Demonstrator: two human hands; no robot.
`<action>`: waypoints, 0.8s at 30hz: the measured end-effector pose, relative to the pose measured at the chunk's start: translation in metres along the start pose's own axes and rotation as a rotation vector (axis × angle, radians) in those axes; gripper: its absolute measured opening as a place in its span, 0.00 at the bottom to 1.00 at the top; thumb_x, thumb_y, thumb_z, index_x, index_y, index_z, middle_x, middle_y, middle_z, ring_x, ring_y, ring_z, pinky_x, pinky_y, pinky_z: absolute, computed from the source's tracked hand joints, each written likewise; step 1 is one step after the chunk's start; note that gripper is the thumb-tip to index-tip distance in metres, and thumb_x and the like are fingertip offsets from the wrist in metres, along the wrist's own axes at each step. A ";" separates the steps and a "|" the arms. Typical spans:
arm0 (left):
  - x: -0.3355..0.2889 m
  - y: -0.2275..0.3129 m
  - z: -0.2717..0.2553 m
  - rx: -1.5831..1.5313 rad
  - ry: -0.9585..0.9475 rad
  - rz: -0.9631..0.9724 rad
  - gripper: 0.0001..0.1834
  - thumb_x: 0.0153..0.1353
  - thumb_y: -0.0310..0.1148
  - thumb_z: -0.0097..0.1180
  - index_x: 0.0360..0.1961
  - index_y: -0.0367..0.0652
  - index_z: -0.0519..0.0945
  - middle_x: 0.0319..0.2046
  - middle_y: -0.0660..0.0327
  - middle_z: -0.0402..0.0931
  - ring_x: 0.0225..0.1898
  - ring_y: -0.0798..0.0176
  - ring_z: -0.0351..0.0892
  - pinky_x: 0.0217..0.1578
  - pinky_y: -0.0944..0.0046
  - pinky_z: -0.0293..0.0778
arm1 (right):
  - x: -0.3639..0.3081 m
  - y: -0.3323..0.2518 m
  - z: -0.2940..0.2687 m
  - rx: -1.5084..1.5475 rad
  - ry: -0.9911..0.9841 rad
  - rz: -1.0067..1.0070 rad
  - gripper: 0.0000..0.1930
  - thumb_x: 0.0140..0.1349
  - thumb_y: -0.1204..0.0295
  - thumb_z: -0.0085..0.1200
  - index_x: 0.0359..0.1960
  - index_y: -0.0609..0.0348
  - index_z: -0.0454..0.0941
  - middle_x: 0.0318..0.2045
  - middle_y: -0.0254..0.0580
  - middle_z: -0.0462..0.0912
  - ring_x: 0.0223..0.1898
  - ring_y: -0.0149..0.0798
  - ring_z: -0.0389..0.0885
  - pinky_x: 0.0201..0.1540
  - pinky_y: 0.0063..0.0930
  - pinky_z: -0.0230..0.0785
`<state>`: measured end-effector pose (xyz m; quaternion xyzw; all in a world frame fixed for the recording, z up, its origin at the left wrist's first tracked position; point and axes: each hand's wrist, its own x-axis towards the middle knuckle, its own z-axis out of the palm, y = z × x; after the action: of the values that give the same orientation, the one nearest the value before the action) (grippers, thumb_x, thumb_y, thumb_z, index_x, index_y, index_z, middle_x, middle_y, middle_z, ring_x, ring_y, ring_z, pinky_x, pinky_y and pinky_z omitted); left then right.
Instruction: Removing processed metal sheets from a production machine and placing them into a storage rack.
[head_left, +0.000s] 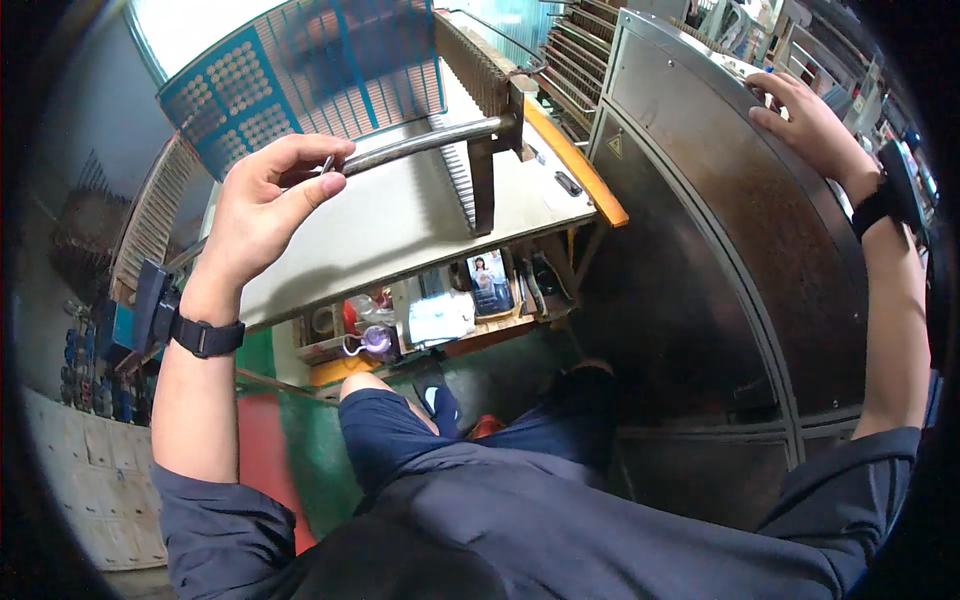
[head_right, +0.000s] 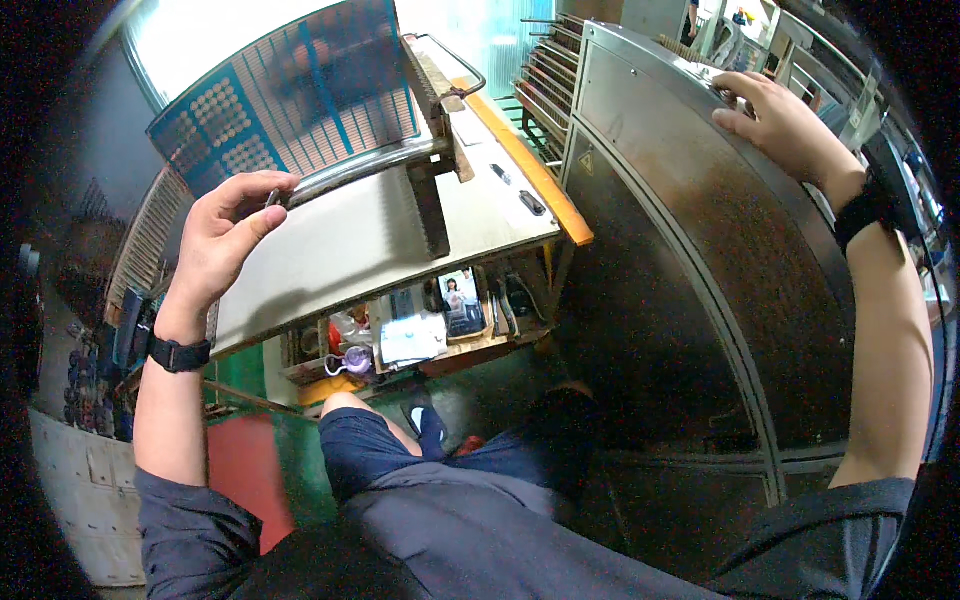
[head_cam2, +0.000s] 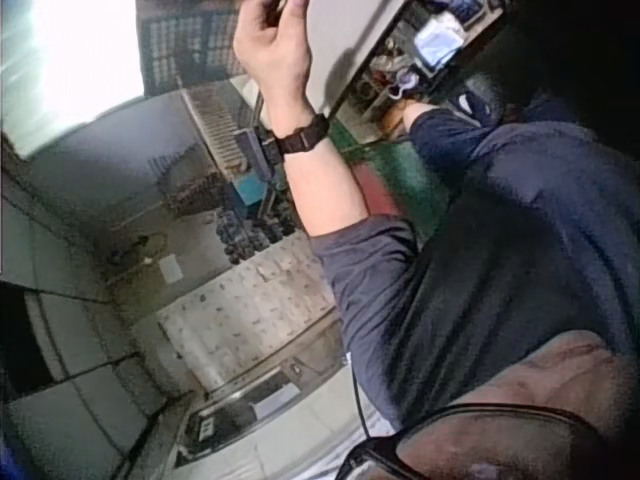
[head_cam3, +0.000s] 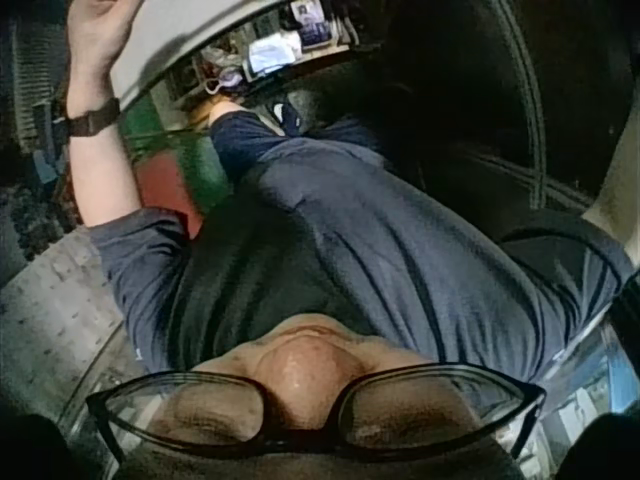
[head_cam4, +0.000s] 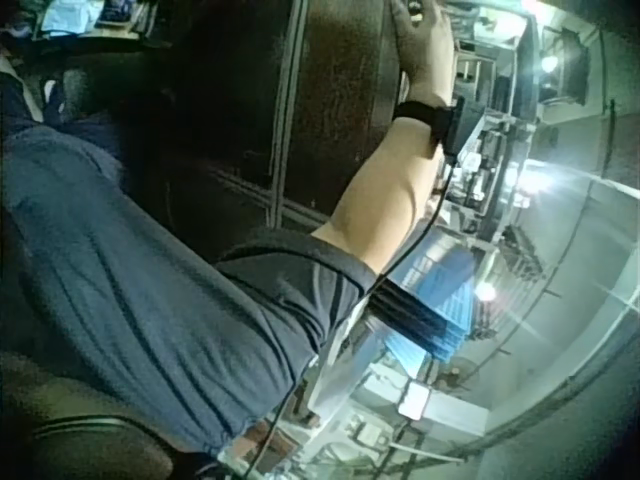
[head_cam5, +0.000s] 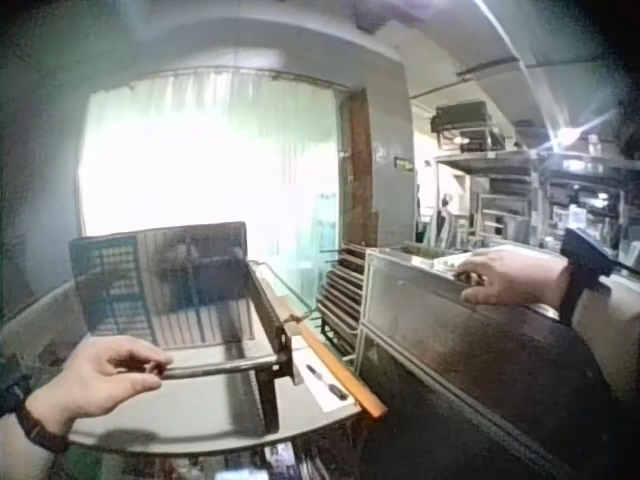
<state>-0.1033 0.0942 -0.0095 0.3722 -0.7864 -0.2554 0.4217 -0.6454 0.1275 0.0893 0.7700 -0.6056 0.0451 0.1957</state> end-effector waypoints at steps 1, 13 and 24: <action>0.000 0.000 0.000 0.012 -0.035 -0.028 0.14 0.63 0.27 0.64 0.50 0.39 0.83 0.46 0.62 0.82 0.47 0.69 0.80 0.52 0.67 0.75 | -0.001 0.002 0.000 0.002 0.012 -0.003 0.26 0.68 0.58 0.54 0.60 0.64 0.73 0.54 0.58 0.78 0.57 0.56 0.76 0.63 0.40 0.66; 0.015 -0.022 -0.049 0.339 -0.098 -0.048 0.21 0.72 0.45 0.53 0.47 0.35 0.83 0.37 0.60 0.84 0.42 0.67 0.81 0.46 0.65 0.75 | -0.002 -0.009 -0.008 0.015 -0.054 0.093 0.26 0.68 0.57 0.53 0.61 0.59 0.73 0.55 0.54 0.77 0.58 0.54 0.76 0.61 0.39 0.67; 0.024 -0.017 -0.047 0.474 -0.274 -0.093 0.19 0.67 0.41 0.54 0.50 0.35 0.81 0.45 0.53 0.82 0.49 0.58 0.80 0.53 0.60 0.73 | 0.002 -0.011 -0.010 -0.077 -0.107 0.111 0.27 0.69 0.53 0.50 0.63 0.55 0.71 0.60 0.52 0.75 0.58 0.54 0.77 0.61 0.42 0.69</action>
<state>-0.0655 0.0603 0.0141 0.4580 -0.8561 -0.1311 0.2003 -0.6328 0.1318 0.0967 0.7284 -0.6584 -0.0085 0.1895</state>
